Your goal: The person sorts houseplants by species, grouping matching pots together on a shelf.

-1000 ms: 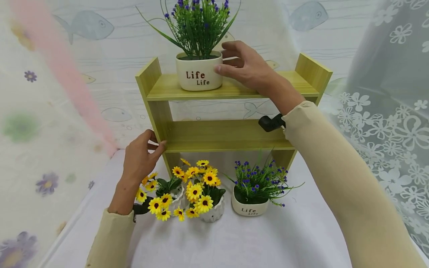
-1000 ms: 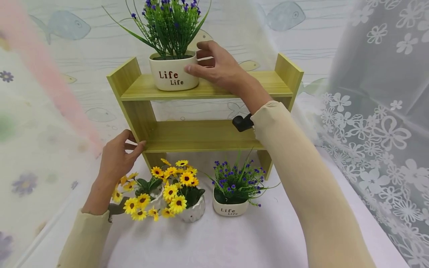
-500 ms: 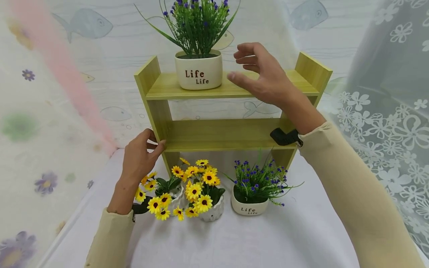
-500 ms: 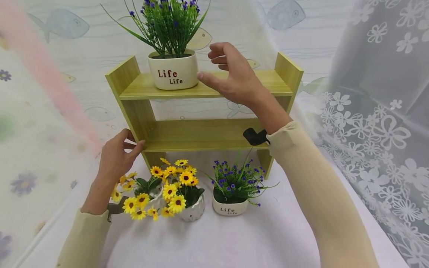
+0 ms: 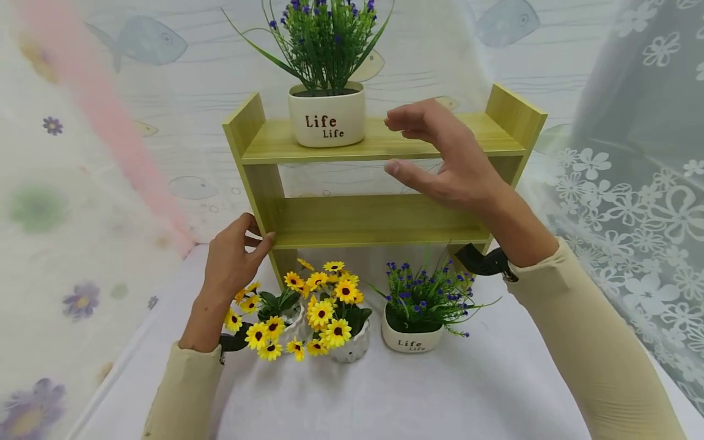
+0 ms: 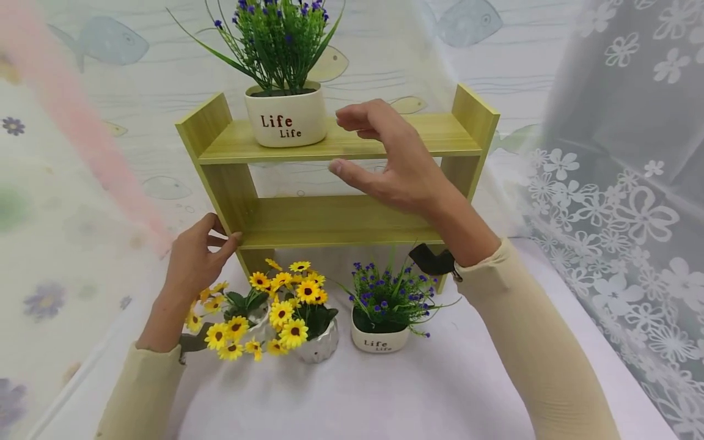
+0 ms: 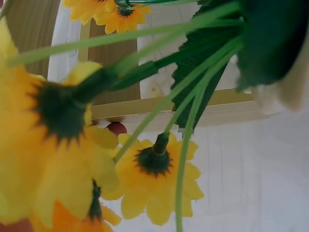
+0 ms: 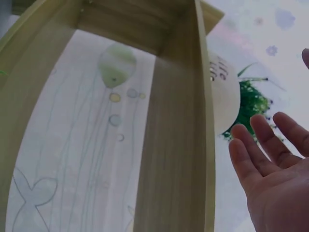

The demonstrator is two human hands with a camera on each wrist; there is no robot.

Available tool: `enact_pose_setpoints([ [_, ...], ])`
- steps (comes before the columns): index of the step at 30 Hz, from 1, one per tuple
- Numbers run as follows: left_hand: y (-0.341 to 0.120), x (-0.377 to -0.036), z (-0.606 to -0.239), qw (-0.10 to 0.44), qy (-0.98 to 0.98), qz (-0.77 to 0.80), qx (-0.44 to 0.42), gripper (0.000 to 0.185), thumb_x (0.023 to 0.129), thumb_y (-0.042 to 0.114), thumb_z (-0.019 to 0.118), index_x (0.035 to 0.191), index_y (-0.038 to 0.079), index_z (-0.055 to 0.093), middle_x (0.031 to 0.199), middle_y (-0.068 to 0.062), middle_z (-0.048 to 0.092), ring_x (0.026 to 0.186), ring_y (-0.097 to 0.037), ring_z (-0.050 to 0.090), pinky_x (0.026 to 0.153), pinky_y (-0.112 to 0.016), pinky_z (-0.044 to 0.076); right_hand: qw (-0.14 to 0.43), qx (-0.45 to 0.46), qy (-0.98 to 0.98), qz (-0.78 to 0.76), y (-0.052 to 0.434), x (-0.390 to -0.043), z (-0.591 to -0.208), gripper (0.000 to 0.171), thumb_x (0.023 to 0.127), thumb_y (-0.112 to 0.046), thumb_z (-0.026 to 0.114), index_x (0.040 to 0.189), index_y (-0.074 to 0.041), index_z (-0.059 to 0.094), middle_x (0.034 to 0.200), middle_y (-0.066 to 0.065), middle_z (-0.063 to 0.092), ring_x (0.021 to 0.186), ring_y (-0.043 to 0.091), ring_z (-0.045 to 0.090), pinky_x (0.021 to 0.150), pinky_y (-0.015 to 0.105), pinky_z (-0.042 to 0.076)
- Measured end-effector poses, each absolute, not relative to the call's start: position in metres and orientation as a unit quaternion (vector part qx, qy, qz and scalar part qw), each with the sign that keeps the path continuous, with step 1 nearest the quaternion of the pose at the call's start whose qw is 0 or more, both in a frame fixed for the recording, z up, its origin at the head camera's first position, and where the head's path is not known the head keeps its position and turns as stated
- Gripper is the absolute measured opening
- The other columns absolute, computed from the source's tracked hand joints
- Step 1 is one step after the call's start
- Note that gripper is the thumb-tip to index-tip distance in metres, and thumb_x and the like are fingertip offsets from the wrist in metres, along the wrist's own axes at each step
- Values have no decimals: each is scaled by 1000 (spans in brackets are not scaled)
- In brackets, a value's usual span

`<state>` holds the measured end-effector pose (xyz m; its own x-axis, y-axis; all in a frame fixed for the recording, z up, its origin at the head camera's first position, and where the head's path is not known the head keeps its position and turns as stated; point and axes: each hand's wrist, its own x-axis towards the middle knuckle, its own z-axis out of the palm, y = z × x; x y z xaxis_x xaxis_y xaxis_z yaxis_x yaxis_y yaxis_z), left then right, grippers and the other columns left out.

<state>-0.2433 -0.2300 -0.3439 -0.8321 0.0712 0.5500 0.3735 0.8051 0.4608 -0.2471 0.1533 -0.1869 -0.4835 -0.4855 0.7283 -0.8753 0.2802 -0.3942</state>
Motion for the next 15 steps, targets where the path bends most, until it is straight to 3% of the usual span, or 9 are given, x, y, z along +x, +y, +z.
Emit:
enact_pose_setpoints([
  [6, -228, -244, -344, 266, -911, -289, -125, 26, 105, 26, 68, 114, 3, 62, 106, -16, 71, 92, -37, 77, 74, -56, 61, 252, 449, -755, 406, 168, -229, -206, 55, 91, -11, 74, 140, 6, 56, 138, 15, 63, 133, 22, 59, 117, 38, 45],
  [15, -228, -244, -346, 260, -914, -288, -120, 27, 106, 28, 68, 115, 3, 61, 107, -16, 71, 92, -37, 77, 75, -55, 61, 229, 448, -744, 440, 193, -203, -244, 57, 88, 6, 71, 142, 7, 54, 139, 18, 60, 132, 30, 58, 115, 37, 47],
])
